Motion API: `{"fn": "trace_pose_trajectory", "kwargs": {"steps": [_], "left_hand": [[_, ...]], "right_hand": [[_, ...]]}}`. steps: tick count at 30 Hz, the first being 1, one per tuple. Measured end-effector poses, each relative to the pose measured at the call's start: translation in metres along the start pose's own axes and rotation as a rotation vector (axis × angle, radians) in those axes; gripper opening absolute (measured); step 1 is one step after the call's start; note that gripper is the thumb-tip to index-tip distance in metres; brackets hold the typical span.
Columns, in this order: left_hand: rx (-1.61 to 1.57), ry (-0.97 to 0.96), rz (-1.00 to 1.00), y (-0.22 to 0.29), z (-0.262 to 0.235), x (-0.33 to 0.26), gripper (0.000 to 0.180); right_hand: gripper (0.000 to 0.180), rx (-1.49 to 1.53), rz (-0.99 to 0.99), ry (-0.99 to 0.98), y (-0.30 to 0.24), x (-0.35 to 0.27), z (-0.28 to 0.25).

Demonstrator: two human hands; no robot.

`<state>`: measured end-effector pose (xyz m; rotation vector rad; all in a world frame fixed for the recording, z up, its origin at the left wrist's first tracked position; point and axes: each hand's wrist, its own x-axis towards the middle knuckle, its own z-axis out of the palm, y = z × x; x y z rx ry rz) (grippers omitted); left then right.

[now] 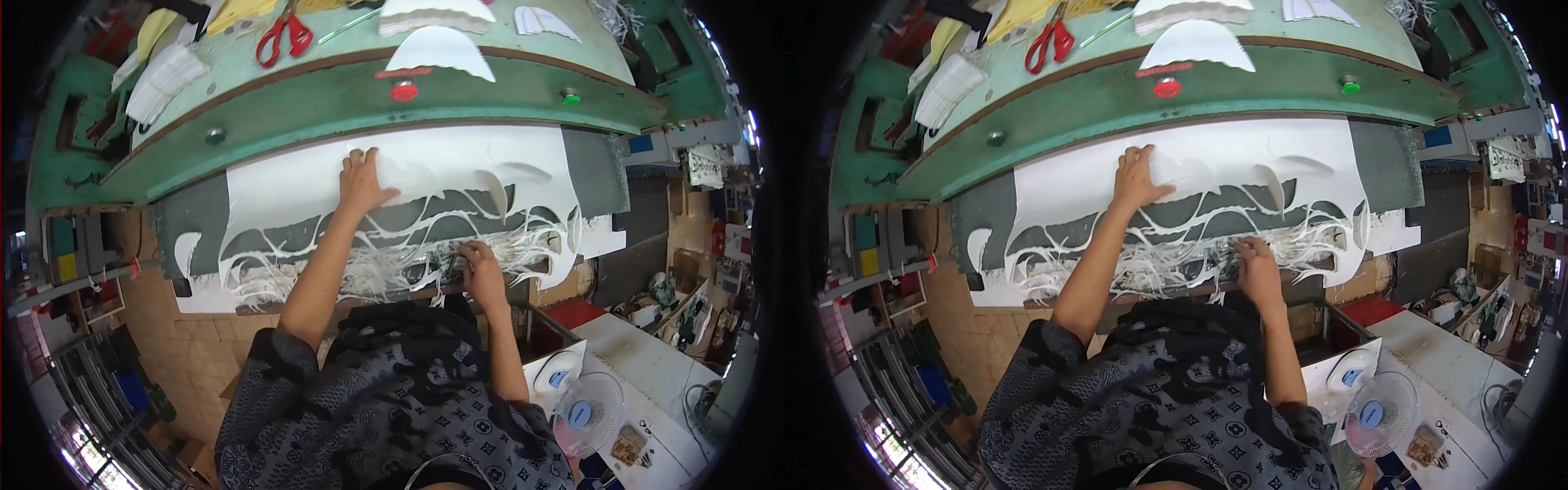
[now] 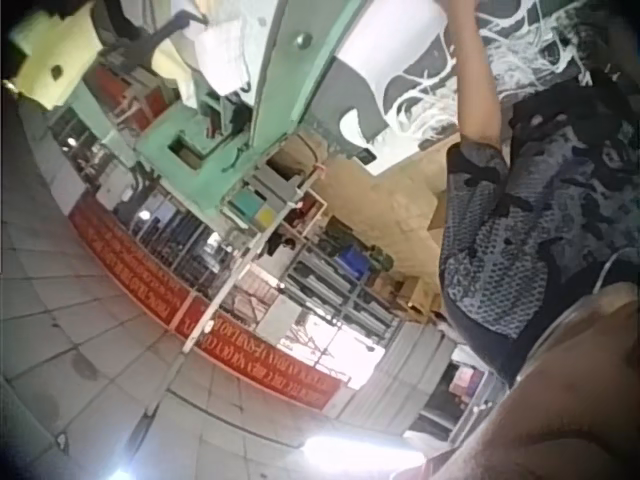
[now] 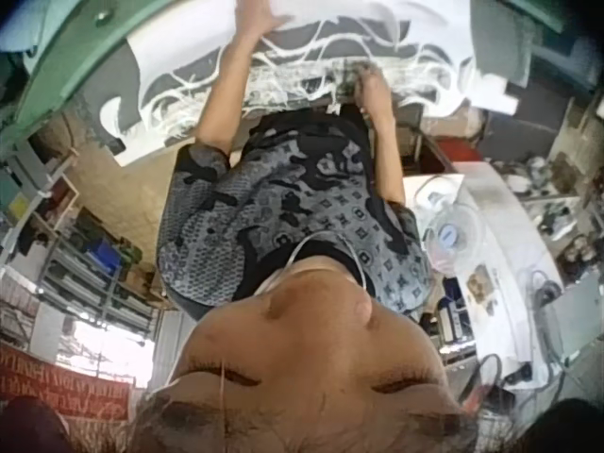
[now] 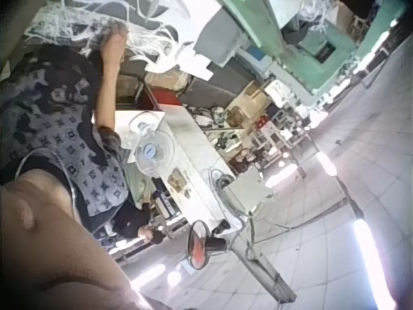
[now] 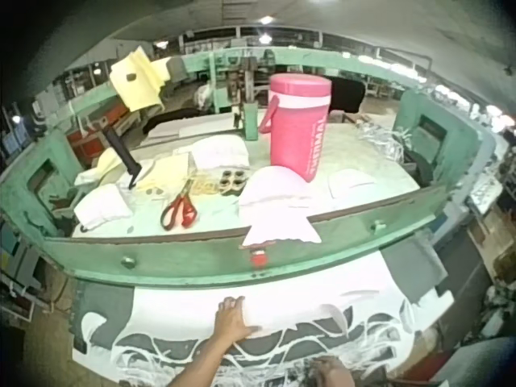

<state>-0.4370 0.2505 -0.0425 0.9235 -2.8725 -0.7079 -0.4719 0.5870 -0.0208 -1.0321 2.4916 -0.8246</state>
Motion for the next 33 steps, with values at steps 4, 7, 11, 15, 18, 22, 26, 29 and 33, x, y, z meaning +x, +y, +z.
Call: {"fn": "trace_pose_trajectory", "kwargs": {"steps": [4,7,11,15,18,22,26,29,33], "left_hand": [[0.068,-0.151,-0.089,0.008,0.004,0.013,0.112],[0.166,-0.152,-0.071,0.016,0.004,0.013,0.109],[0.024,-0.236,-0.140,0.021,0.005,0.021,0.102],[-0.023,-0.321,-0.050,0.007,0.012,0.029,0.091],[0.069,-0.222,0.029,0.013,0.017,0.017,0.078],[-0.108,-0.241,-0.003,0.039,-0.007,0.003,0.056],[-0.439,-0.179,0.091,0.063,-0.044,-0.040,0.055],[-0.728,-0.236,0.179,0.089,-0.057,-0.075,0.049],[-0.646,-0.123,0.529,0.110,-0.034,-0.084,0.045]], "right_hand": [[0.033,0.171,-0.013,0.085,0.004,0.000,-0.006],[0.033,0.202,-0.042,0.039,0.006,0.009,-0.008],[0.032,0.246,-0.113,0.036,0.003,0.027,-0.010],[0.031,0.265,-0.171,-0.016,-0.001,0.048,-0.013],[0.032,0.277,-0.200,-0.028,-0.005,0.056,-0.012],[0.038,0.459,-0.136,-0.016,-0.010,0.058,-0.002],[0.063,1.112,0.171,0.012,-0.013,0.049,0.031],[0.079,1.514,0.248,-0.045,-0.035,0.048,0.026],[0.069,1.690,0.189,0.155,-0.052,0.056,0.007]]}}
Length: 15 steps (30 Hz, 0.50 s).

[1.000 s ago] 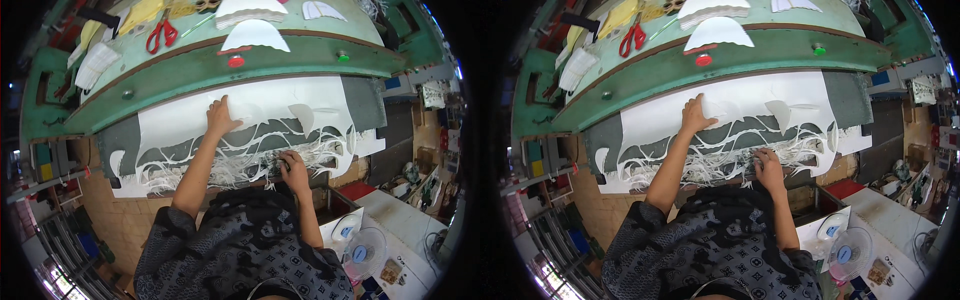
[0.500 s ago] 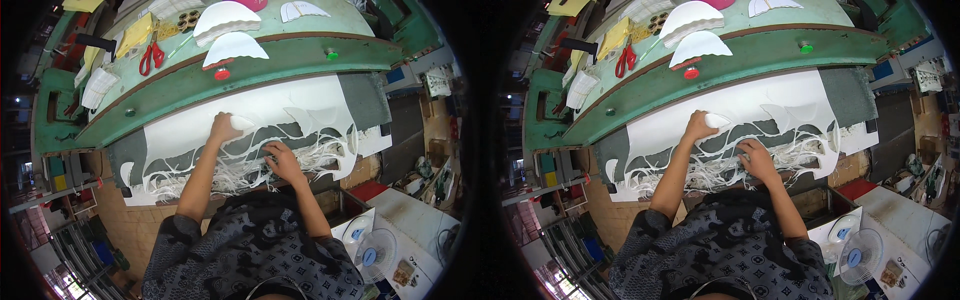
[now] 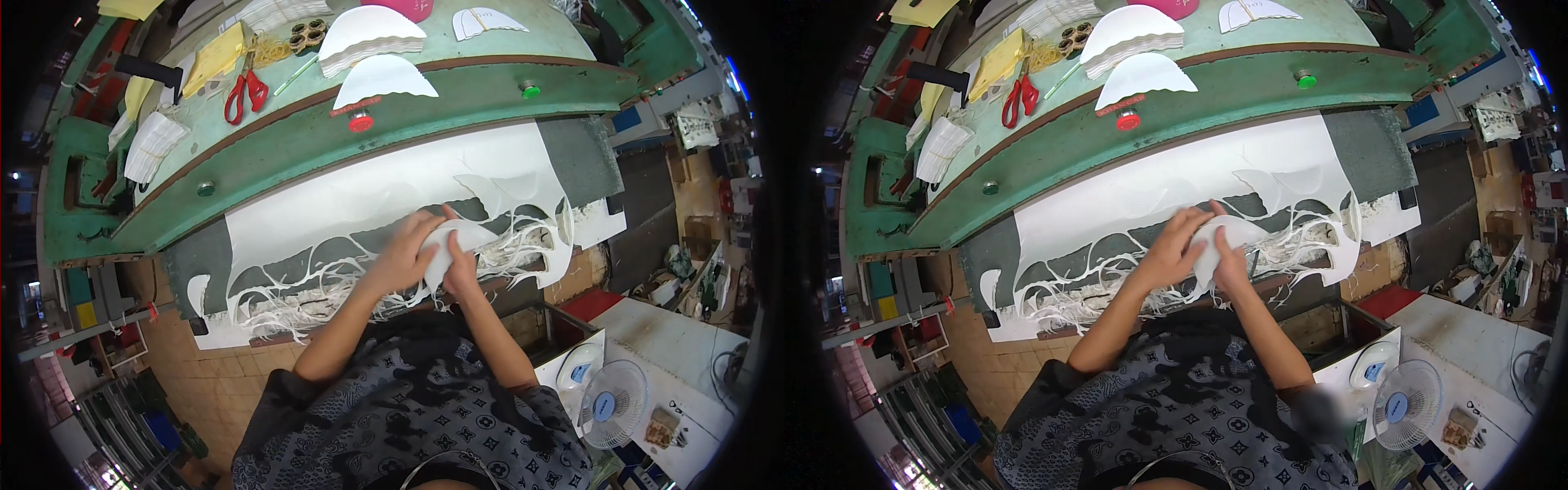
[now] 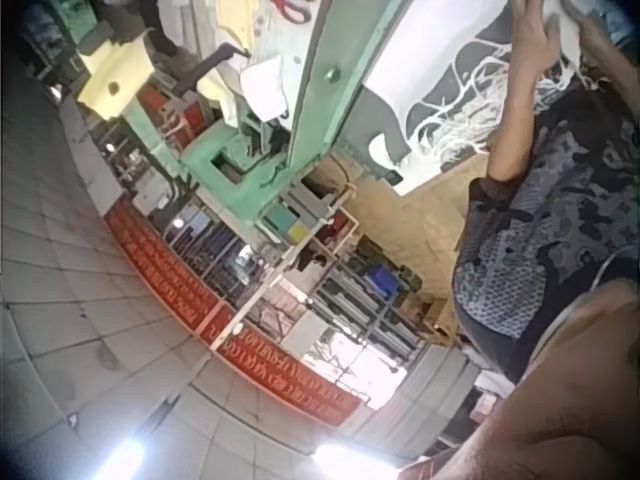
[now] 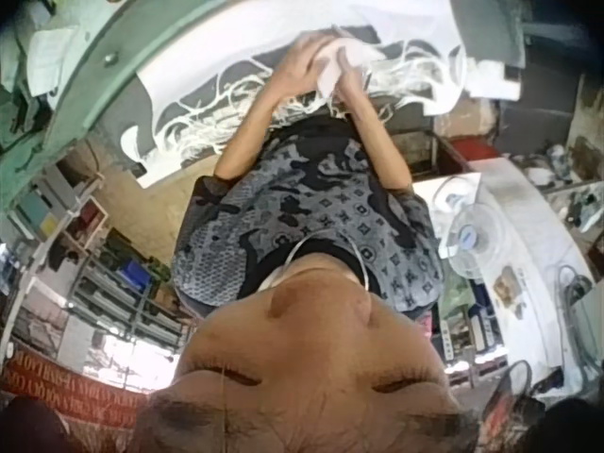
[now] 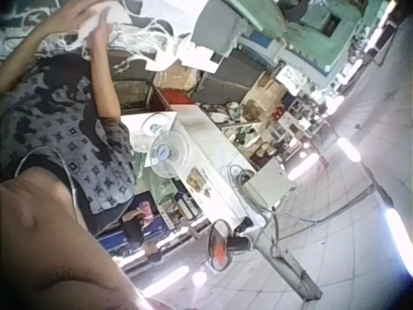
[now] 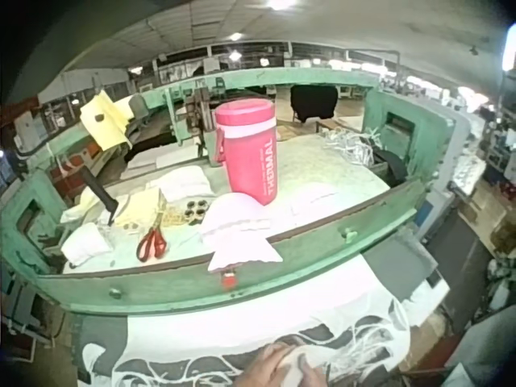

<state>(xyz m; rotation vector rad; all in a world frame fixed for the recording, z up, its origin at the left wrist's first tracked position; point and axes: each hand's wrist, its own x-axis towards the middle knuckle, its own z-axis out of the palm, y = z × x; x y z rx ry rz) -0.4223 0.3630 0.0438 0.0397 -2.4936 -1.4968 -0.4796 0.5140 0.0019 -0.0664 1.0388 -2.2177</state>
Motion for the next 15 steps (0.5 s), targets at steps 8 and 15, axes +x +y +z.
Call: {"fn": "trace_pose_trajectory", "kwargs": {"steps": [8,15], "left_hand": [[0.584,-0.021,-0.306,-0.121,-0.006,0.049,0.059],[0.564,-0.178,-0.246,-0.120,-0.023,0.071,0.053]], "right_hand": [[0.036,0.036,0.378,0.004,-0.008,-0.099,-0.051],[0.055,-0.134,0.349,0.010,-0.012,-0.130,-0.030]]}}
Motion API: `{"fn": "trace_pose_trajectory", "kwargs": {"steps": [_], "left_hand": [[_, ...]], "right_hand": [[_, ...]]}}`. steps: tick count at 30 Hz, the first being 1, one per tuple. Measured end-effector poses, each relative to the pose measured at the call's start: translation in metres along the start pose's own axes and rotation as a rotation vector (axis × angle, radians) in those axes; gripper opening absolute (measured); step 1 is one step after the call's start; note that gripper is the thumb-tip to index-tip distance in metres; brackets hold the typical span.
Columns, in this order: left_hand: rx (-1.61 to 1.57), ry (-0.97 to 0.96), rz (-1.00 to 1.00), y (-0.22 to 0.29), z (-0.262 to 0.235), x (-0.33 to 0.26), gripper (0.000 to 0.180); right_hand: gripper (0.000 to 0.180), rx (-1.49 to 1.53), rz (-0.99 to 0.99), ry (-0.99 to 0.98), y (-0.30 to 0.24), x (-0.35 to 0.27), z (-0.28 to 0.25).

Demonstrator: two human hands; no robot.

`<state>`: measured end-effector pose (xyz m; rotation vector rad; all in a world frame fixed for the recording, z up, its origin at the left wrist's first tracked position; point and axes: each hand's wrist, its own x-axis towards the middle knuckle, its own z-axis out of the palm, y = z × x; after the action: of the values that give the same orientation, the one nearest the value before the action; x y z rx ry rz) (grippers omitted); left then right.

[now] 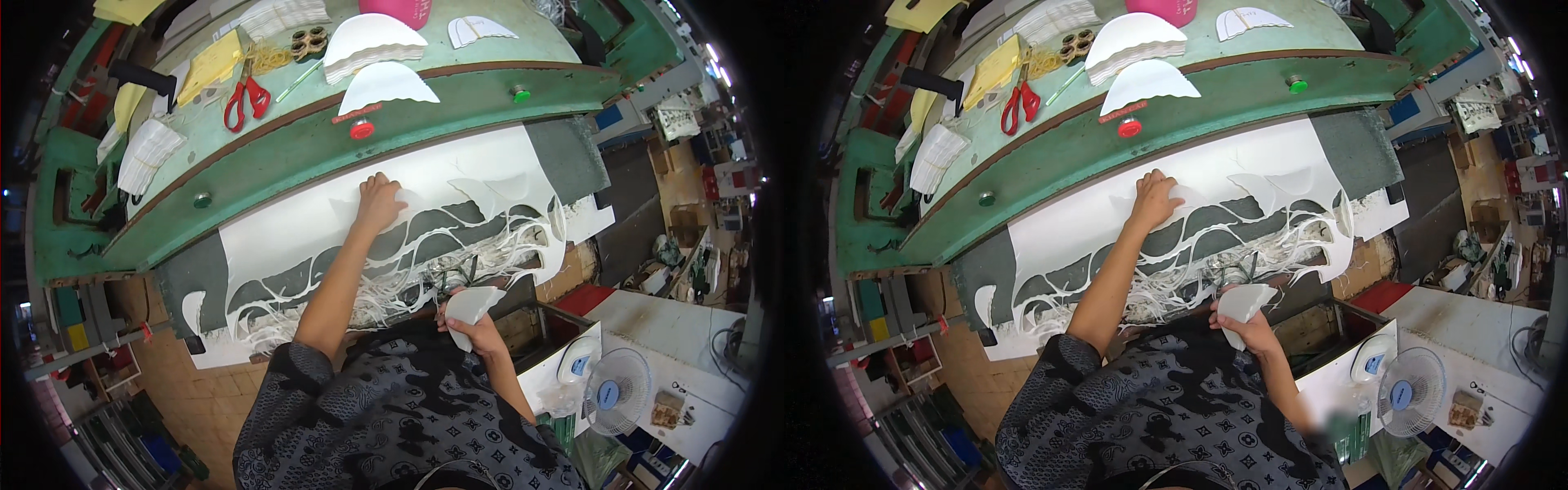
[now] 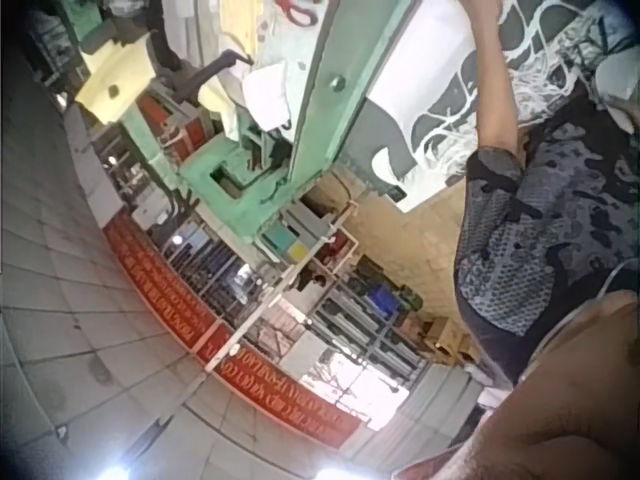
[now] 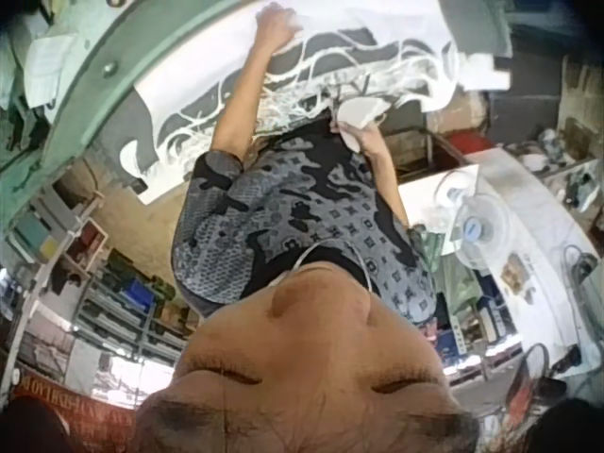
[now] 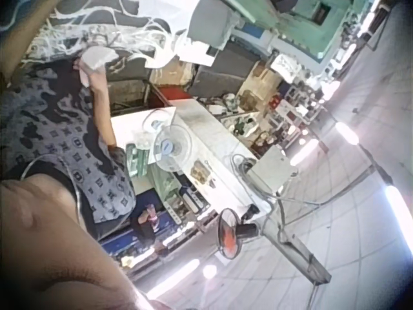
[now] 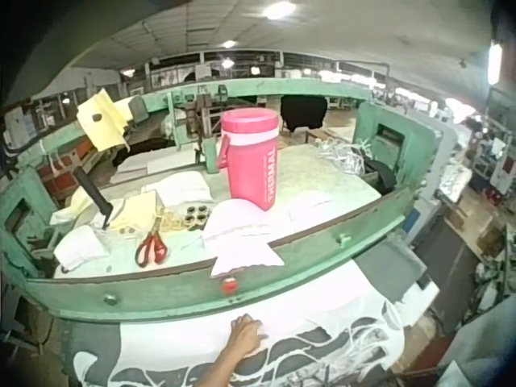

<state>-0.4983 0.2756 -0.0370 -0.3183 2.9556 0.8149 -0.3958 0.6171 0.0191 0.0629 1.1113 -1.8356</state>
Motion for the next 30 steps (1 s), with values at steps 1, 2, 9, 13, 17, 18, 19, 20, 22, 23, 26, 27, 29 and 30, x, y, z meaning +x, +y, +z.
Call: {"fn": "trace_pose_trajectory", "kwargs": {"steps": [1,2,9,13,17,18,19,20,22,23,26,27,29,30], "left_hand": [[-0.035,0.077,0.099,0.000,-0.002,-0.002,0.050],[-0.213,0.186,0.095,0.007,-0.008,-0.005,0.042],[-0.893,0.604,-0.436,-0.025,-0.004,-0.064,0.051],[-0.097,0.363,-0.503,-0.063,0.010,-0.074,0.082],[-0.042,0.315,-0.554,-0.050,0.015,-0.062,0.102],[-0.077,0.285,-0.572,-0.050,0.015,-0.058,0.102],[-0.109,0.252,-0.591,-0.049,0.015,-0.053,0.102],[-0.177,0.256,-0.502,-0.066,0.017,-0.048,0.101],[-0.220,0.291,-0.344,-0.076,0.023,-0.045,0.090],[-0.294,0.313,-0.281,-0.077,0.025,-0.043,0.081],[-0.697,0.135,-0.151,0.011,-0.010,-0.054,0.045],[-0.744,0.044,-0.184,0.032,-0.009,-0.061,0.044],[-0.827,-0.310,0.093,0.113,-0.021,-0.088,0.059],[-1.011,-0.512,0.141,0.145,-0.017,-0.103,0.059]], "right_hand": [[0.056,0.027,-0.034,0.013,0.000,-0.001,0.003],[0.057,0.061,-0.081,0.040,0.000,-0.002,0.006],[0.055,0.125,-0.106,0.304,0.022,-0.032,-0.003],[0.054,0.147,-0.109,0.404,0.032,-0.040,0.006],[0.052,0.194,-0.168,0.410,0.041,-0.053,0.019],[0.053,0.212,-0.156,0.403,0.045,-0.057,0.022],[0.054,0.166,-0.140,0.397,0.055,-0.065,0.025],[0.056,0.115,-0.117,0.378,0.067,-0.072,0.028],[0.062,0.036,-0.058,0.373,0.074,-0.085,0.036],[0.063,0.063,-0.106,0.426,0.073,-0.090,0.038],[0.069,0.144,-0.284,0.598,0.088,-0.103,0.038],[0.071,0.270,-0.346,0.537,0.086,-0.103,0.038],[0.076,0.517,-0.512,0.452,0.082,-0.105,0.033],[0.073,0.582,-0.596,0.320,0.079,-0.100,0.028]]}}
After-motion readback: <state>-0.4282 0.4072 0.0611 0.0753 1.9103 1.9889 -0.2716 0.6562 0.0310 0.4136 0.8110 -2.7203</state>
